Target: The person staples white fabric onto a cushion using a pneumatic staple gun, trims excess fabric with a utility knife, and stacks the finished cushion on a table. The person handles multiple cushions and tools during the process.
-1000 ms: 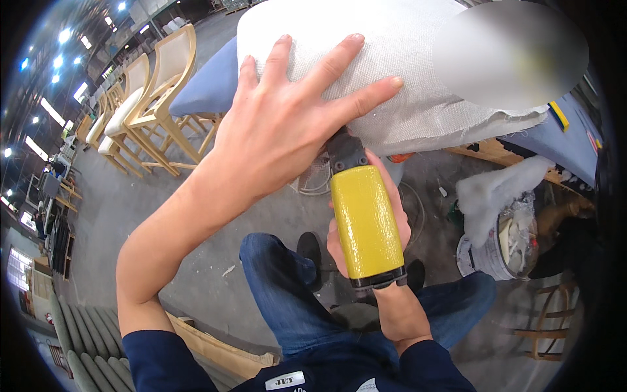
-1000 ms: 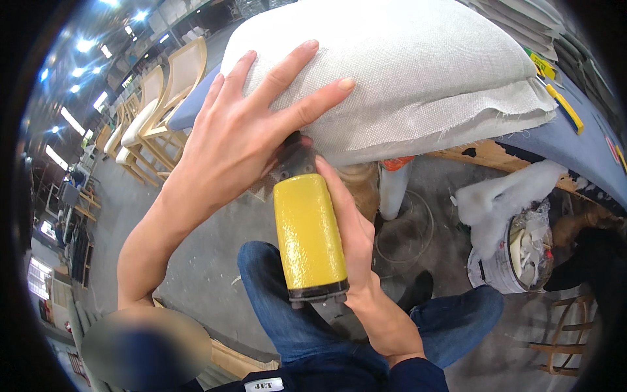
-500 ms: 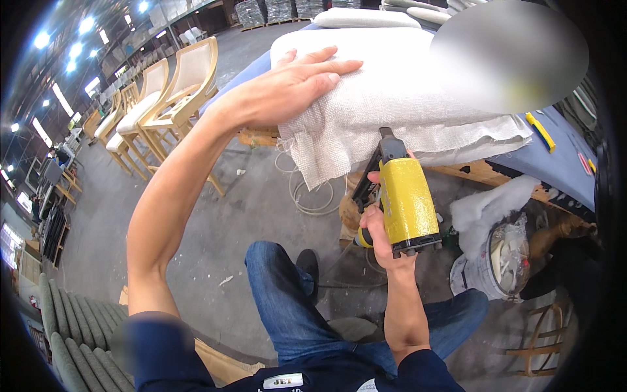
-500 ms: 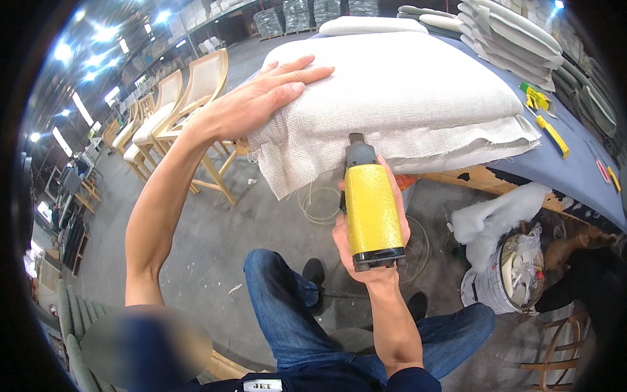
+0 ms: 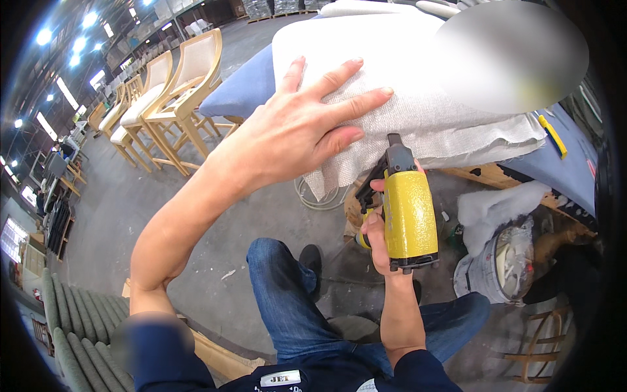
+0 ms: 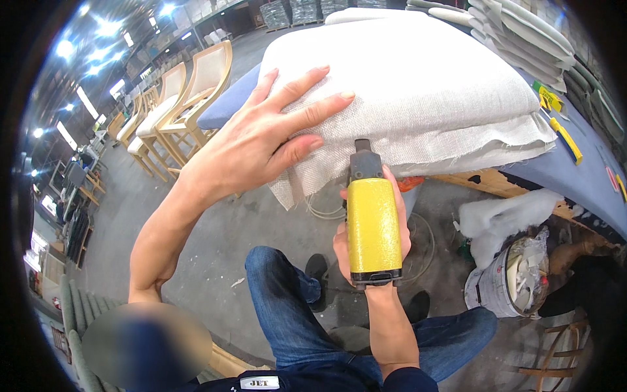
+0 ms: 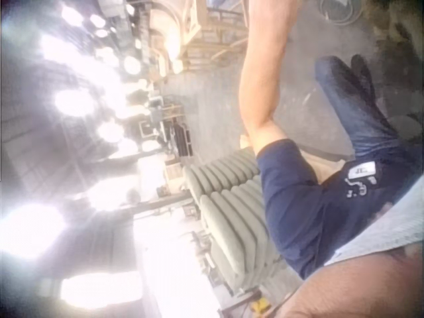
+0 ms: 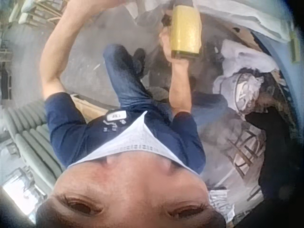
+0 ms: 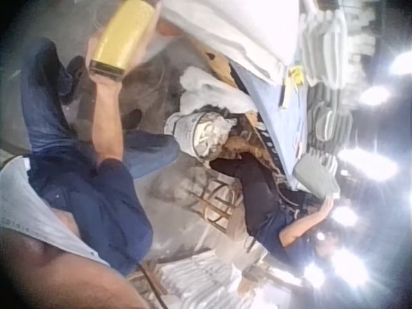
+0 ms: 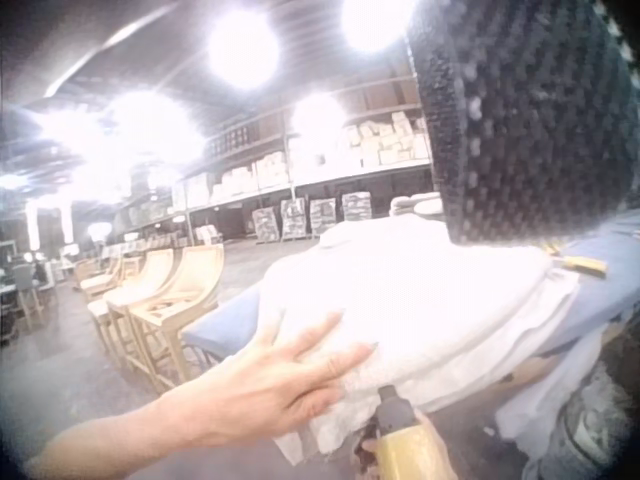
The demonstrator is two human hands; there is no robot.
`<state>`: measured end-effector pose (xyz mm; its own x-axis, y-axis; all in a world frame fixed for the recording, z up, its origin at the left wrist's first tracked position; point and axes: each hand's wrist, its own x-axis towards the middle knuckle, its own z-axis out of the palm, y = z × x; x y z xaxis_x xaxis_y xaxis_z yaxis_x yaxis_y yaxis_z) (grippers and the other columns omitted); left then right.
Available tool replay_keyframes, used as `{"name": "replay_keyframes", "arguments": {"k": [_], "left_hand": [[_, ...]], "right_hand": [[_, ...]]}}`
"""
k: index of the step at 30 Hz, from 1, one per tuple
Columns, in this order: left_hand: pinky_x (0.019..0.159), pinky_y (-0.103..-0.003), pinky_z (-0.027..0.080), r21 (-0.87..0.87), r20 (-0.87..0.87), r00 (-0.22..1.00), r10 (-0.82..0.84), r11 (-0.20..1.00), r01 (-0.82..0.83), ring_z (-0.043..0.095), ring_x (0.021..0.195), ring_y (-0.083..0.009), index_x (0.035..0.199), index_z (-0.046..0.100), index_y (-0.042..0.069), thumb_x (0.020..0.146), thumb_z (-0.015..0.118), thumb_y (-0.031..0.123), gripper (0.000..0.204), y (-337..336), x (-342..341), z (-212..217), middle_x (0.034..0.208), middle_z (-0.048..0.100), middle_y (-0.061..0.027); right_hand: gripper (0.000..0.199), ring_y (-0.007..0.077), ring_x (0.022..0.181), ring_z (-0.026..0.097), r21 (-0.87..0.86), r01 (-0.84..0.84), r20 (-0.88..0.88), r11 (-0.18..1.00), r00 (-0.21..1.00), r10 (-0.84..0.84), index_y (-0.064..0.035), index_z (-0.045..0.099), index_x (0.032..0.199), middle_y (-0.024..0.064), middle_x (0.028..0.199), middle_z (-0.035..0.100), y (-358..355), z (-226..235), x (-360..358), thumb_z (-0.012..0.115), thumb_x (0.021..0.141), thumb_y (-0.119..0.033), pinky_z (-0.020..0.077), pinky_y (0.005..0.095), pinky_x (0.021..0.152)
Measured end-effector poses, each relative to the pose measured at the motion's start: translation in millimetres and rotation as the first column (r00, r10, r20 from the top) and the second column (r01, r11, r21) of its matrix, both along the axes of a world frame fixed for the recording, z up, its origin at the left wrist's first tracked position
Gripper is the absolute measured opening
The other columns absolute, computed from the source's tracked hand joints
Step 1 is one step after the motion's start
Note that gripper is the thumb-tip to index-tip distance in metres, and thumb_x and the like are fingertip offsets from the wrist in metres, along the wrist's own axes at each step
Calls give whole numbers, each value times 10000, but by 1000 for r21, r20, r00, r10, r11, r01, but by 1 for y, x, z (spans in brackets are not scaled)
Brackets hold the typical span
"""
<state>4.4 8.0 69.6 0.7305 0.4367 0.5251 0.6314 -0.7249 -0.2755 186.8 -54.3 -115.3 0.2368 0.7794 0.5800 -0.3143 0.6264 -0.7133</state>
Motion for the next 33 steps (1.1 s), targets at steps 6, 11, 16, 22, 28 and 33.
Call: {"name": "replay_keyframes", "arguments": {"k": [6,11,16,22,28,33], "left_hand": [[1237,-657,316,86,32,999,43,995,-46,514,1424,-391,1550,548,319,960,725,332,616,-4,7,-13,1642,435,-164],[1239,-622,341,104,43,997,62,992,-66,526,1413,-372,1546,548,317,869,805,271,726,-8,8,-17,1623,451,-162],[1236,-604,359,94,52,997,52,994,-56,528,1412,-368,1549,545,322,780,859,163,845,-6,9,-15,1619,452,-167],[1238,-598,361,84,62,996,65,994,-70,517,1419,-376,1545,548,321,740,870,90,897,-9,9,-18,1625,444,-166],[1257,-606,326,24,50,995,88,996,-89,452,1467,-410,1564,529,301,760,853,91,891,-17,8,-9,1634,432,-183],[1305,-571,205,-263,108,991,-78,959,104,292,1581,-417,1618,465,208,949,723,260,720,-6,-12,22,1714,324,-188]], "right_hand": [[706,194,952,742,-2,302,202,953,934,-295,70,471,1524,196,1192,726,-4,9,-7,660,844,76,591,299,839],[739,191,902,744,-21,304,332,952,901,-280,95,482,1516,140,1091,757,-25,28,-17,768,856,-75,589,292,852],[783,171,725,707,75,56,264,996,962,-74,16,391,1585,229,1143,735,-23,18,-18,764,899,-35,584,277,650],[762,158,768,707,123,141,327,982,929,-174,27,406,1573,213,1128,736,-17,19,-21,718,878,39,574,250,642],[799,192,870,729,187,229,387,955,877,-286,38,426,1569,143,1077,744,-17,32,-24,716,824,25,580,268,731],[839,267,961,749,201,178,359,963,901,-242,73,432,1556,181,1175,730,-15,37,-1,748,799,-105,589,325,876]]}}
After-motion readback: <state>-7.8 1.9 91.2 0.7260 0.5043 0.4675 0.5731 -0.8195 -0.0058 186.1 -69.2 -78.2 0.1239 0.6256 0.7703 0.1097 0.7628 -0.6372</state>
